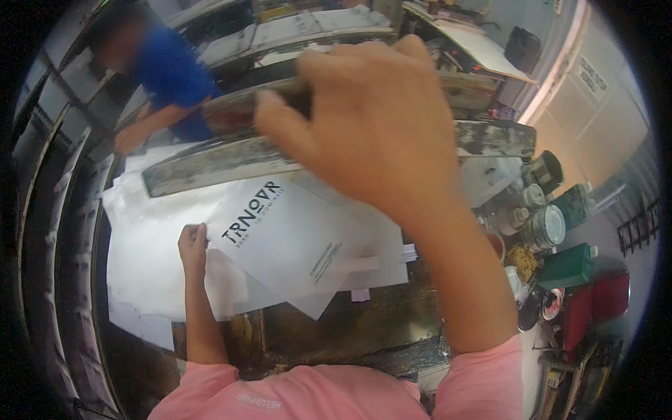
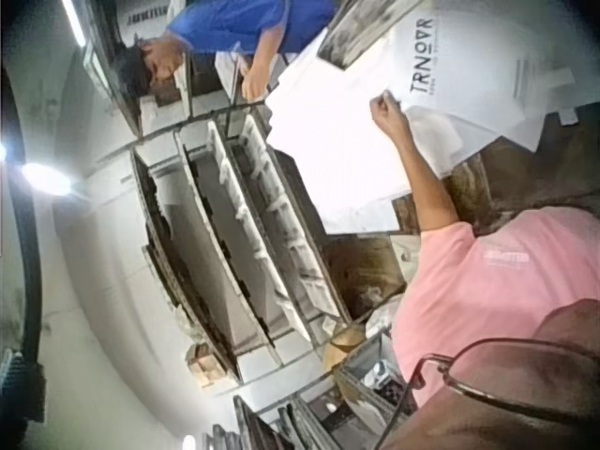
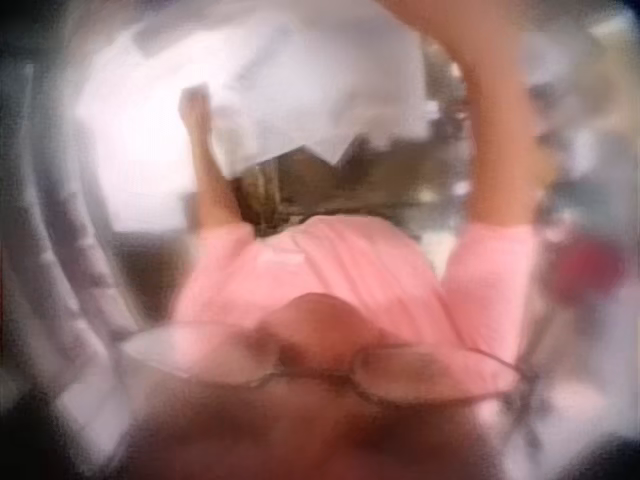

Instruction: The person performs screen printing on white tote bags. They place a bag under a screen, apply ink, and use a squeegee to pull the ink across the mesh. The printed bag is then removed and stacked with others.

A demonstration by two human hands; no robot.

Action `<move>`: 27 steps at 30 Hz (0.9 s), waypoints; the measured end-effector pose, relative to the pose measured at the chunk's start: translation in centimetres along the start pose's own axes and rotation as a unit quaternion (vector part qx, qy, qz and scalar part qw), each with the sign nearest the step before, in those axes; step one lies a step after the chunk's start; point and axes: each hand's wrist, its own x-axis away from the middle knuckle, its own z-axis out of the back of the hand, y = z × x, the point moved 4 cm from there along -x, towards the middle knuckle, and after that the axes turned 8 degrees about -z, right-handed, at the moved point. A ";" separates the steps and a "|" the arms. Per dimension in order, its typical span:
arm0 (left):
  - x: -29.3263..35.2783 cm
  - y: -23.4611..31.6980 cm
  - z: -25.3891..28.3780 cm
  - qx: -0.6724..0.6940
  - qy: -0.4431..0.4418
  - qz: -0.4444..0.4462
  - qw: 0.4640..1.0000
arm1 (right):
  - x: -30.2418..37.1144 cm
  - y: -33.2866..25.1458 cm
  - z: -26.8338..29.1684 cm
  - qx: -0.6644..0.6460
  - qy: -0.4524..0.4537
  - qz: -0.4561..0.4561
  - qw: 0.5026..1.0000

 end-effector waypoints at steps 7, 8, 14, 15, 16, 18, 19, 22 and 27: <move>3.8 -1.1 16.1 -0.290 0.244 -0.015 0.925 | 2.0 -0.3 0.0 0.008 0.012 0.012 1.000; 4.4 1.1 16.3 -0.442 0.319 -0.058 0.836 | 2.2 -0.3 -0.1 0.016 -0.007 0.006 1.000; 16.8 8.7 -3.6 -0.394 -0.303 -0.327 0.804 | 3.6 -0.9 0.3 0.009 0.000 0.021 1.000; 18.1 9.1 -5.9 -0.391 -0.338 -0.267 0.813 | 3.5 -0.9 0.4 0.010 0.011 0.028 0.999; 19.1 9.7 -7.9 -0.393 -0.354 -0.266 0.806 | 3.4 -0.7 0.3 0.021 0.004 0.024 0.999; 19.6 10.8 -11.9 -0.363 -0.389 -0.281 0.799 | 3.0 -0.5 0.0 0.029 -0.004 0.020 0.999; 19.6 11.3 -13.9 -0.362 -0.396 -0.300 0.788 | 2.8 -0.4 -0.1 0.027 -0.006 0.018 0.999; 20.1 13.0 -19.9 -0.276 -0.399 -0.337 0.807 | 2.3 -0.5 0.0 0.008 0.038 0.033 0.999; 21.7 14.3 -25.5 -0.262 -0.415 -0.370 0.789 | 1.2 0.2 -0.4 -0.001 0.026 0.025 0.999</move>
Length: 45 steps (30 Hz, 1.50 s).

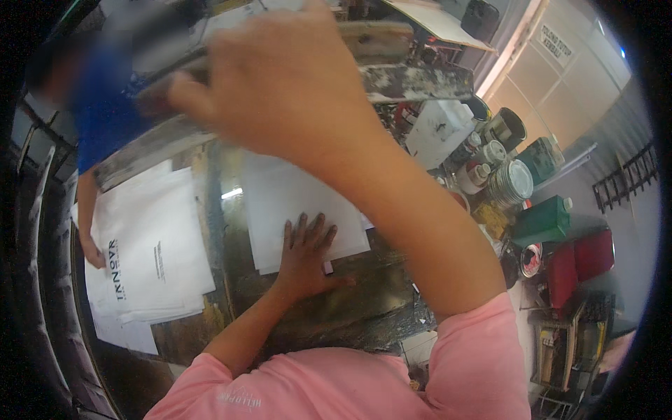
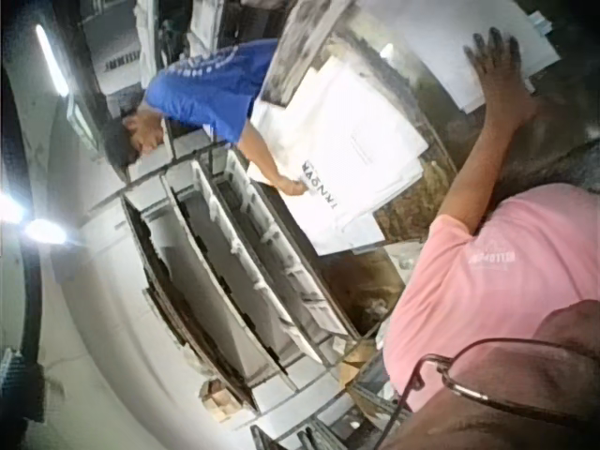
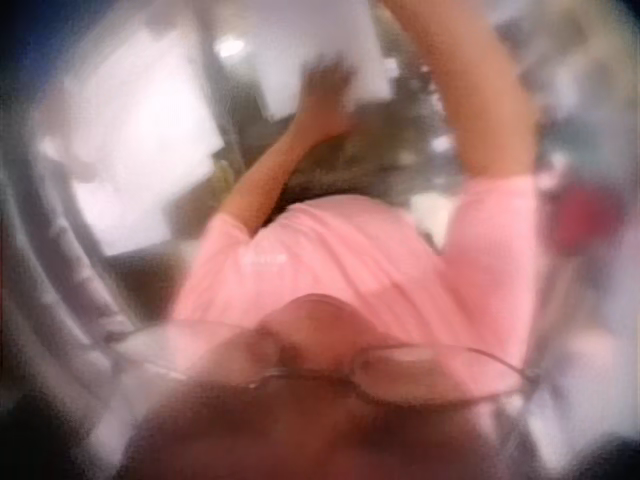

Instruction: The person performs screen printing on white tote bags. They place a bag under a screen, apply ink, and use a squeegee to pull the ink across the mesh. The printed bag is then removed and stacked with others.

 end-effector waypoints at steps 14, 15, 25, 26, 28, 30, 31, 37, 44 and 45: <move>0.3 0.8 -0.2 -0.015 0.025 -0.018 0.999 | -1.5 -0.2 0.9 0.005 -0.045 -0.021 0.999; 0.5 0.6 -0.3 -0.017 0.009 -0.011 1.000 | -1.4 -0.2 1.0 0.007 -0.037 -0.023 0.999; 1.3 0.4 1.6 -0.028 0.127 -0.001 0.992 | 0.8 -0.1 0.2 0.012 -0.003 0.007 1.000; 1.2 0.4 3.5 -0.016 0.141 -0.011 0.990 | 1.2 -0.3 0.5 0.016 0.002 0.008 1.000; 3.1 -2.0 9.0 0.141 0.289 0.167 0.932 | 2.6 -0.7 0.7 0.044 -0.029 -0.010 0.999; 6.4 -5.6 14.4 0.427 0.433 0.246 0.755 | 5.4 -1.6 1.1 0.034 -0.019 -0.001 0.999; 8.6 -6.2 16.9 0.511 0.492 0.155 0.688 | 7.4 -2.0 0.9 0.040 -0.054 -0.015 0.998; 16.2 -6.7 11.4 0.291 0.307 0.301 0.855 | 21.5 -1.3 -3.1 -0.033 -0.350 -0.025 0.936; 18.5 -7.6 6.3 -0.079 0.157 0.285 0.942 | 28.8 -3.0 -6.5 -0.095 -0.394 -0.091 0.910; 18.7 -7.7 6.4 -0.075 0.159 0.287 0.942 | 29.2 -3.1 -6.8 -0.088 -0.372 -0.078 0.921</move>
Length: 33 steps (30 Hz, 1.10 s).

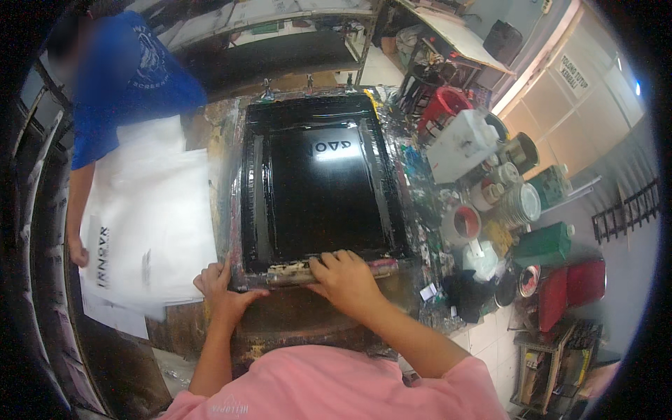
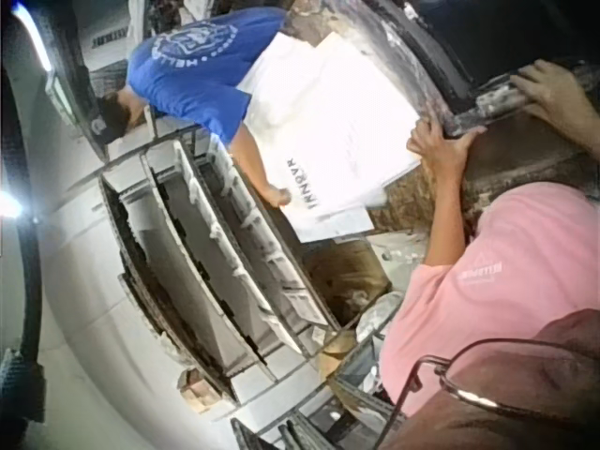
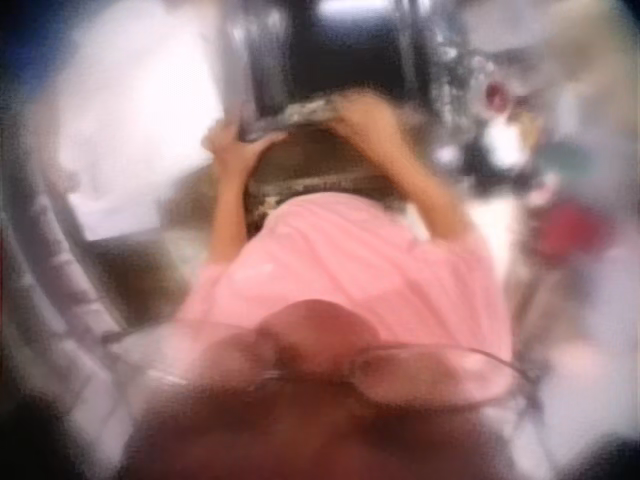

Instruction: The person performs screen printing on white tote bags. They place a bag under a screen, apply ink, and use a squeegee to pull the ink across the mesh. The printed bag is then removed and stacked with others.

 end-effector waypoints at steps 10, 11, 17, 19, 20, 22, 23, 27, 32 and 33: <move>-0.3 -0.1 0.6 0.004 -0.022 0.000 1.000 | -17.8 9.2 -3.5 0.040 0.149 0.046 0.987; -0.3 0.0 0.8 -0.001 -0.015 -0.006 1.000 | -20.2 10.1 -3.4 0.041 0.146 0.041 0.988; 0.2 -0.5 0.3 0.117 -0.019 0.041 0.992 | -30.8 13.3 1.4 0.072 -0.010 0.045 0.996; 0.4 -0.6 0.1 0.153 0.011 0.031 0.988 | -31.9 13.6 2.0 0.053 -0.003 0.053 0.997; 0.5 -0.6 0.1 0.158 0.021 0.018 0.987 | -32.0 13.7 2.0 0.055 0.034 0.062 0.996; 0.8 -0.6 0.0 0.159 0.026 0.002 0.987 | -30.8 13.7 0.4 0.085 0.057 0.050 0.993; 0.9 -0.6 0.0 0.153 0.029 -0.004 0.988 | -29.8 13.5 -0.5 0.110 0.055 0.036 0.992; 1.1 -0.7 -0.1 0.132 0.002 0.014 0.991 | -21.7 10.7 -1.9 0.100 0.111 0.035 0.988; 0.9 -0.7 -0.2 0.112 0.061 -0.049 0.991 | -8.2 3.6 0.5 0.113 0.051 -0.012 0.992; 0.8 -0.6 -0.2 0.116 0.065 -0.057 0.989 | -5.5 2.1 1.3 0.101 0.051 -0.009 0.993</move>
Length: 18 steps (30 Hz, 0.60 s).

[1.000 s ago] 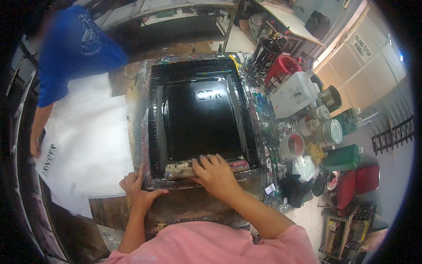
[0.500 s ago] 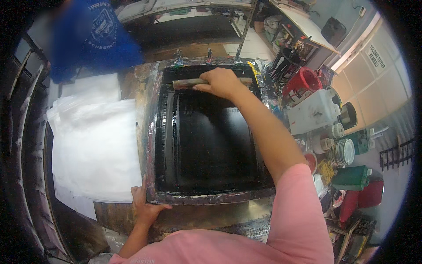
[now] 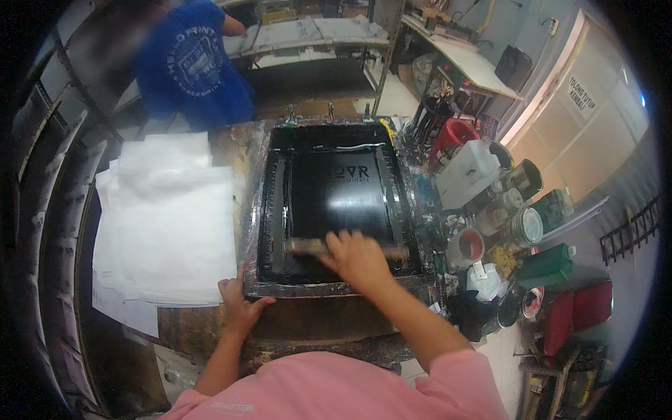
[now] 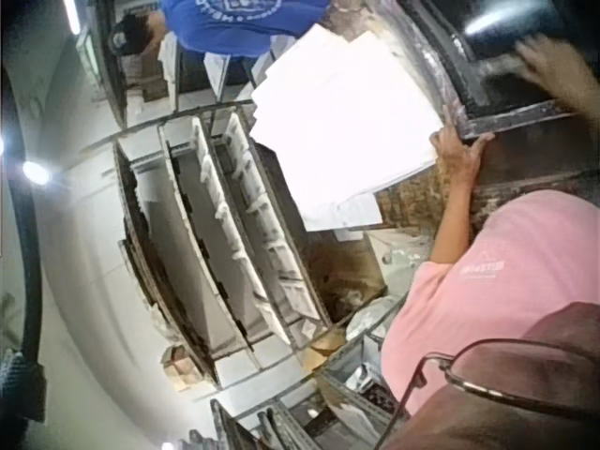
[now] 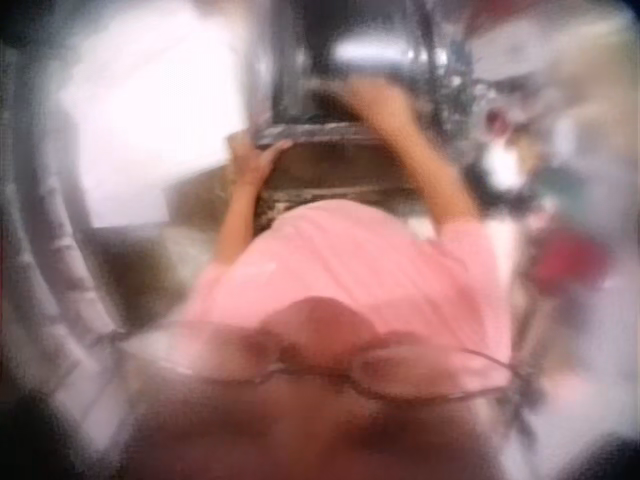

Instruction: The person performs screen printing on white tote bags. They place a bag under a screen, apply ink, and use a squeegee to pull the ink across the mesh. The printed bag is then removed and stacked with others.

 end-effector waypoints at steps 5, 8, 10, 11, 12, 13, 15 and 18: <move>-2.2 2.6 1.7 0.148 0.082 0.072 0.983 | 4.1 -2.8 6.6 -0.039 -0.014 0.011 0.999; -6.1 5.0 3.7 0.287 0.185 0.092 0.935 | 1.4 -4.0 13.4 0.007 0.120 0.040 0.992; -9.8 5.5 4.5 0.357 0.251 0.041 0.899 | -2.2 -4.3 17.0 0.021 0.198 0.027 0.980; -11.5 5.0 4.6 0.391 0.294 0.011 0.872 | -4.3 -3.9 18.3 0.033 0.214 0.014 0.976; -13.6 4.3 4.1 0.423 0.319 -0.057 0.846 | -5.9 -3.7 19.7 0.028 0.251 0.031 0.967; -15.4 3.2 3.3 0.396 0.315 -0.099 0.857 | -7.3 -3.5 20.8 0.021 0.263 0.036 0.964; -18.8 0.0 -0.5 0.348 0.360 -0.084 0.862 | -9.1 -3.5 22.0 0.010 0.297 0.038 0.954; -23.9 -5.8 -7.8 0.135 0.113 -0.033 0.984 | -10.9 -2.9 23.0 -0.002 0.304 0.031 0.952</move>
